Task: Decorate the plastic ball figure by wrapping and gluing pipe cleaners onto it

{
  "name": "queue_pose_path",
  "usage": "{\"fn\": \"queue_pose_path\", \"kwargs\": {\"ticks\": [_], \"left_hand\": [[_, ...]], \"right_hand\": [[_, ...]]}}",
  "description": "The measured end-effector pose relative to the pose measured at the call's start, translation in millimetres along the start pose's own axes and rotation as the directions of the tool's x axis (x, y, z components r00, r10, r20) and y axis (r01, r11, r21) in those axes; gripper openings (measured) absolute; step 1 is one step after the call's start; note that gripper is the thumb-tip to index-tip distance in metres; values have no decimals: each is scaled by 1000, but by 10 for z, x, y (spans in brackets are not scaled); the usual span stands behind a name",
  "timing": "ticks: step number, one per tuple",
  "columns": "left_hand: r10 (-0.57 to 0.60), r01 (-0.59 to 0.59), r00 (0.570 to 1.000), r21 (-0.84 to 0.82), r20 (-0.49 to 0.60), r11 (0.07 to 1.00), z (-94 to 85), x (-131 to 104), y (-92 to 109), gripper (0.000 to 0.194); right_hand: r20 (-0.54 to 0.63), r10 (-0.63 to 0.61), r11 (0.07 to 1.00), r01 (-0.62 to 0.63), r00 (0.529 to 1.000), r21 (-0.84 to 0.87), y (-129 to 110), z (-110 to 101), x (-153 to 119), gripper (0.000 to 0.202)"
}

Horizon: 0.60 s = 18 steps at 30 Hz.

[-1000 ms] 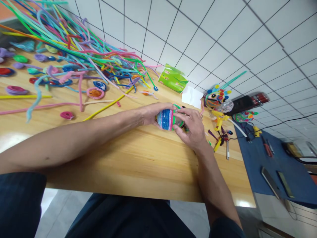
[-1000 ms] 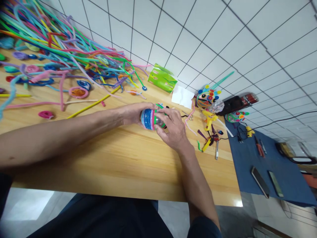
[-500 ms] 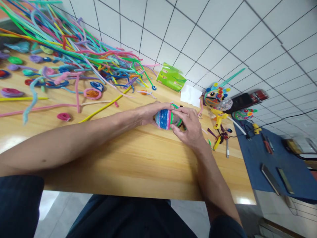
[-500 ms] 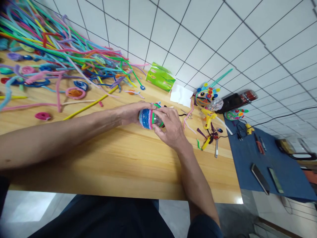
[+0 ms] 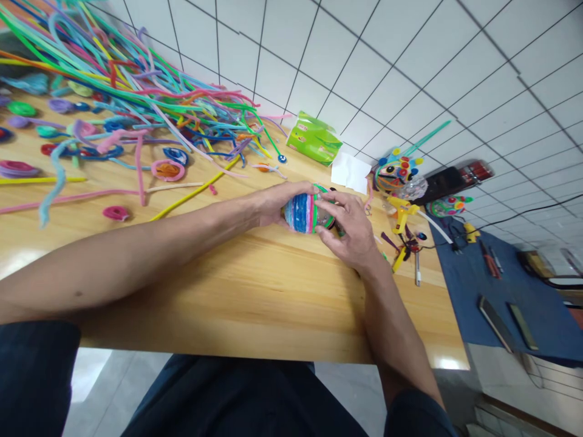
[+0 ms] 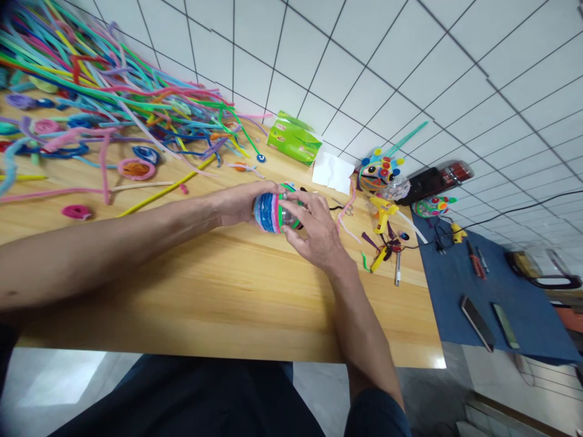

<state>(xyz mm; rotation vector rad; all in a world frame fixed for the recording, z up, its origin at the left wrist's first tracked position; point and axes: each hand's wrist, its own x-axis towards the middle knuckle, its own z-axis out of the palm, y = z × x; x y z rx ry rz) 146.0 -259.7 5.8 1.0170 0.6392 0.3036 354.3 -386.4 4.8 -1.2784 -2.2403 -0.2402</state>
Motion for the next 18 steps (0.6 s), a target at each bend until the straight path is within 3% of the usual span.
{"fn": "queue_pose_path", "kwargs": {"ticks": [7,18], "left_hand": [[-35,35,999,0,16,999,-31,17,-4,32],[-71,72,997,-21,33,997,-48,9,5,34]], "right_hand": [[28,-1,1000,1,1000,-24,-62,-20,19,67],[96,49,999,-48,994,-4,-79,-21,22,68]]}}
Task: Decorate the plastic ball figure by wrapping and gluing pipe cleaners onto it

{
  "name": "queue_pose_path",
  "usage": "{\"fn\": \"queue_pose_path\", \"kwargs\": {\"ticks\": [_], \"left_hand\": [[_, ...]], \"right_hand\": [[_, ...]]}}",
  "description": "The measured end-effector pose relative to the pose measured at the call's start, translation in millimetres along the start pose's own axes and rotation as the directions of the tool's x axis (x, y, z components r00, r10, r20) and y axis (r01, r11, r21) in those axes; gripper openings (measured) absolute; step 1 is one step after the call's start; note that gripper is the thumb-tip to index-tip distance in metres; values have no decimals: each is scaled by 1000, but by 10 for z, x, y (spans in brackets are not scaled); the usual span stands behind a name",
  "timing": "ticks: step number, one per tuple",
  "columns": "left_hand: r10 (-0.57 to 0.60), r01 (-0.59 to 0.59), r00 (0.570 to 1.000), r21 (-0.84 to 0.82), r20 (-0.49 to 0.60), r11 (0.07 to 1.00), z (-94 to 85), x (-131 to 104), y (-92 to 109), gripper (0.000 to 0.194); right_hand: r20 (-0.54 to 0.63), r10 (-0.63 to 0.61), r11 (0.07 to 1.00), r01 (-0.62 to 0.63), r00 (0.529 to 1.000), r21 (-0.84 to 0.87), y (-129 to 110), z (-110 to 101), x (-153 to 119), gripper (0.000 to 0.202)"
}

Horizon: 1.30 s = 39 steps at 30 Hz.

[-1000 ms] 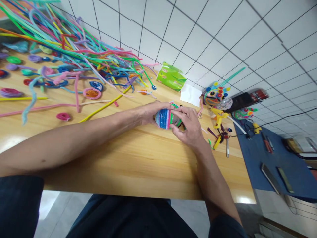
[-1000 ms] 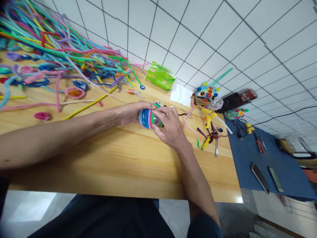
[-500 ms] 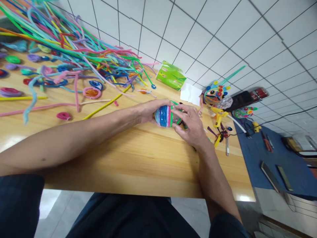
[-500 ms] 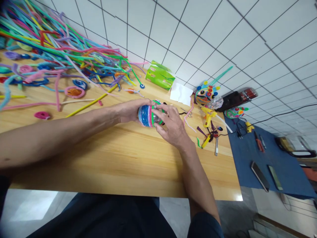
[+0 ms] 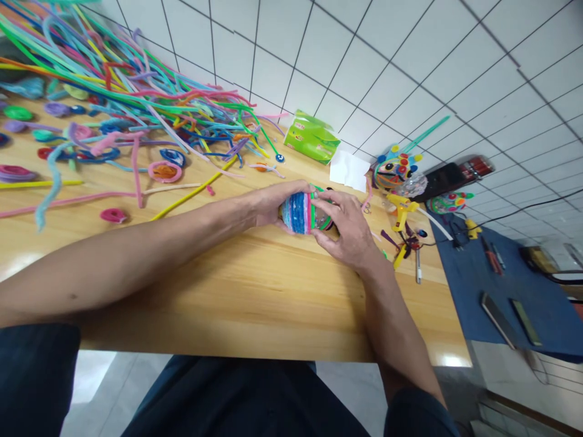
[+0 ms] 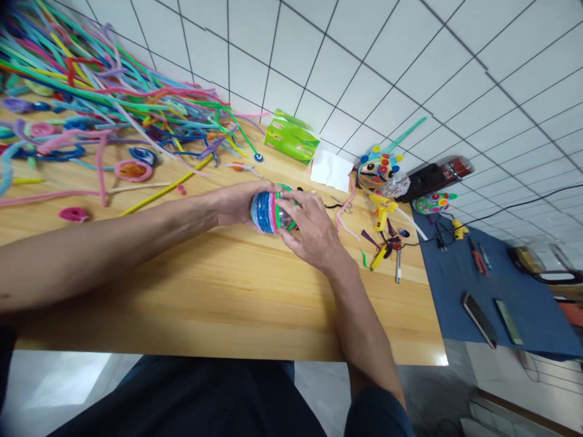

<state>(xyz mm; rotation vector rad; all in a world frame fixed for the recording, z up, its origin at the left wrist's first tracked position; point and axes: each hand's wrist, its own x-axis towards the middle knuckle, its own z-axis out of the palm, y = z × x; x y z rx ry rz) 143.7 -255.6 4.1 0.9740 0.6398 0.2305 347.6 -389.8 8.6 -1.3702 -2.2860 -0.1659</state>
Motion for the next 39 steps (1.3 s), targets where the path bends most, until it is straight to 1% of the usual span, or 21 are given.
{"fn": "queue_pose_path", "kwargs": {"ticks": [3,9,13,15,18,23,26,28,30,32,34,35,37,39], "left_hand": [[-10,10,1000,25,9,1000,-19,2,-2,38],[-3,3,1000,46,-9,999,-5,11,-10,32],[-7,8,1000,69,-13,998,-5,28,-23,37],[-3,3,1000,77,-1,997,-8,31,-28,41],[-2,1,1000,87,11,996,-2,19,-26,43],[-6,7,1000,72,-3,997,31,-15,-21,42],[11,-10,1000,70,-9,998,40,-14,-40,46],[40,-38,999,85,-23,996,41,-7,-57,51],[88,-76,992,130,-86,989,38,-4,-67,55],[156,-117,973,217,-170,969,29,-10,-71,58],[257,-173,945,356,-204,918,12,-21,-73,59],[317,-211,929,431,-190,877,1,-26,-77,61],[423,-287,897,560,-128,777,-27,-31,-96,65],[483,-335,873,644,-62,688,-57,-25,-132,68]], "right_hand": [[3,-8,1000,8,1000,-3,-4,-5,1,71],[-27,-45,999,45,999,5,10,43,-4,73],[-21,-39,999,40,999,34,14,35,-5,73],[-15,-26,999,26,1000,43,12,21,-3,71],[-39,-17,999,18,999,41,0,15,4,69],[-108,-42,999,46,993,30,-32,64,10,62],[-116,-34,999,38,993,26,-44,96,1,59],[-98,-15,999,18,995,36,-44,94,-3,59],[-93,5,998,1,996,67,-41,66,-3,59],[-105,34,993,-22,994,113,-36,15,0,59],[-126,81,987,-63,989,145,-32,-35,0,56],[-139,107,985,-86,985,150,-31,-51,-5,54],[-175,139,983,-114,975,145,-30,-56,-31,49],[-210,141,984,-115,967,135,-35,-23,-79,44]]}}
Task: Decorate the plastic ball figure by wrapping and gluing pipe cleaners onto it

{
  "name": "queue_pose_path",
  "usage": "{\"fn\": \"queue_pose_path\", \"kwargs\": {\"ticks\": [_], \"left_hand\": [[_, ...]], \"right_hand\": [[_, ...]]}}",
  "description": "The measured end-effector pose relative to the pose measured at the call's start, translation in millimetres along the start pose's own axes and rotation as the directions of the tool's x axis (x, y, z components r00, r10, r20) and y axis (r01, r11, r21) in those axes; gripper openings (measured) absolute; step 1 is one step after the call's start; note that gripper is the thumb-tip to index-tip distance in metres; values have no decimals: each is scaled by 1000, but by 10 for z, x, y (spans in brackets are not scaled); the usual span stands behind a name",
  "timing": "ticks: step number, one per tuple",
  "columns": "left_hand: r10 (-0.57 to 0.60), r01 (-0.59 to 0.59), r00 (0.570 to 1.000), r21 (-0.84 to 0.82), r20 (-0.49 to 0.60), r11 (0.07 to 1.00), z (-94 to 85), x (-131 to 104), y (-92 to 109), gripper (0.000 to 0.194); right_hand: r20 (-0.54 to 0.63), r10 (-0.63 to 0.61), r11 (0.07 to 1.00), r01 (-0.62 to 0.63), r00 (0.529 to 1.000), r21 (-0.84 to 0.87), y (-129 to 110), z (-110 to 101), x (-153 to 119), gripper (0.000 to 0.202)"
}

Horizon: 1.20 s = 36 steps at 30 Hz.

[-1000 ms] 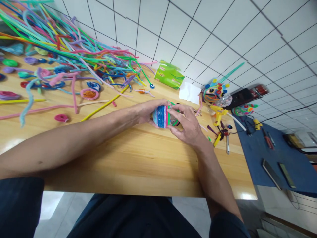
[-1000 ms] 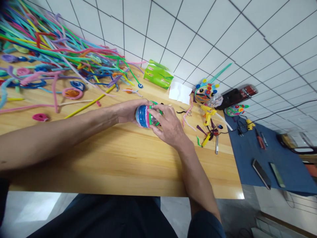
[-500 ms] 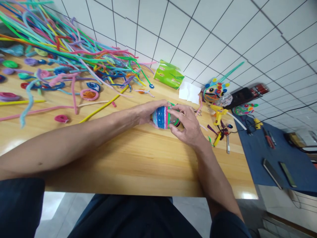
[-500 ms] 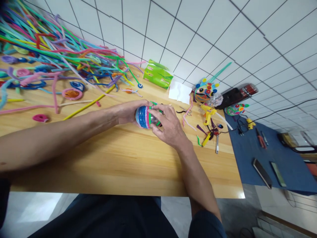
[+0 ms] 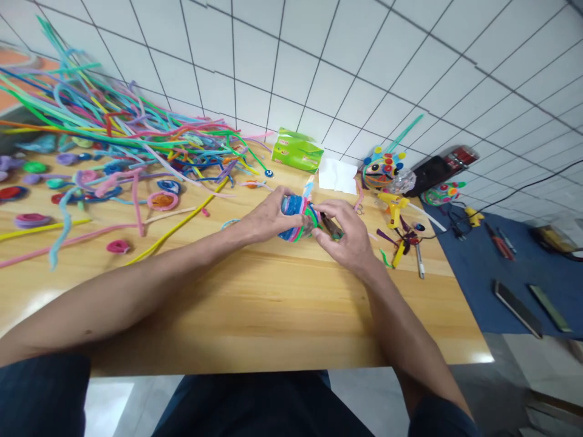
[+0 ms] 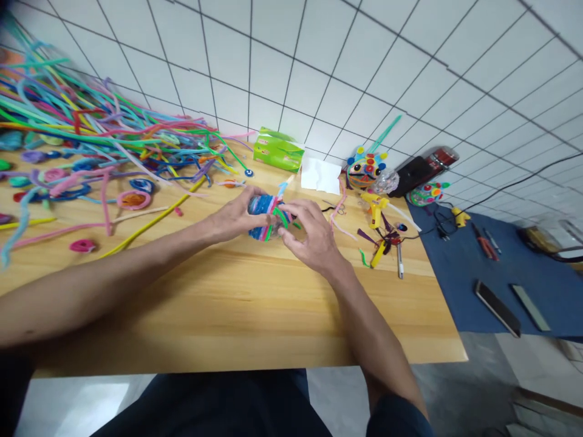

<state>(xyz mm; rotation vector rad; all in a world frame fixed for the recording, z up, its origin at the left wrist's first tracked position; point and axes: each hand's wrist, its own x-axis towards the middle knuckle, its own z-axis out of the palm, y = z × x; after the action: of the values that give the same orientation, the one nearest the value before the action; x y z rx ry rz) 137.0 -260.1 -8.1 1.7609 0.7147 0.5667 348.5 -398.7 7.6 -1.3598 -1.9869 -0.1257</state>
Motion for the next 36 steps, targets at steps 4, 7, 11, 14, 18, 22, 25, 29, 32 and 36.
{"fn": "queue_pose_path", "kwargs": {"ticks": [4,7,11,14,18,22,25,29,32,36], "left_hand": [[126,-128,992,108,23,986,37,-24,-110,67],[160,-158,987,156,-3,975,80,-47,-171,70],[144,-140,990,171,-8,975,101,-69,-210,71],[144,-144,989,194,16,970,80,-83,-209,69],[130,-130,991,247,17,960,51,-136,-189,73],[136,-131,991,265,-2,955,51,-206,-202,76],[126,-121,992,243,-8,962,62,-242,-236,80],[138,-133,990,222,-9,966,72,-276,-287,83],[165,-154,986,238,-26,959,71,-300,-325,83],[220,-203,974,250,-42,947,64,-312,-369,83]], "right_hand": [[-35,3,1000,-3,999,-9,-10,86,-147,41],[-51,-13,1000,12,999,-21,-48,142,-225,40],[-30,-82,995,81,996,-55,-104,196,-273,41],[-11,-101,990,99,995,-100,-119,238,-302,43],[-12,-98,986,96,995,-138,-136,291,-328,44],[-51,-138,980,129,989,-155,-192,312,-323,41],[-48,-128,983,120,991,-143,-238,314,-324,42],[8,-53,990,54,999,-134,-278,320,-333,42],[15,-45,987,47,999,-156,-285,328,-335,36],[22,-37,983,40,999,-180,-288,341,-332,33]]}}
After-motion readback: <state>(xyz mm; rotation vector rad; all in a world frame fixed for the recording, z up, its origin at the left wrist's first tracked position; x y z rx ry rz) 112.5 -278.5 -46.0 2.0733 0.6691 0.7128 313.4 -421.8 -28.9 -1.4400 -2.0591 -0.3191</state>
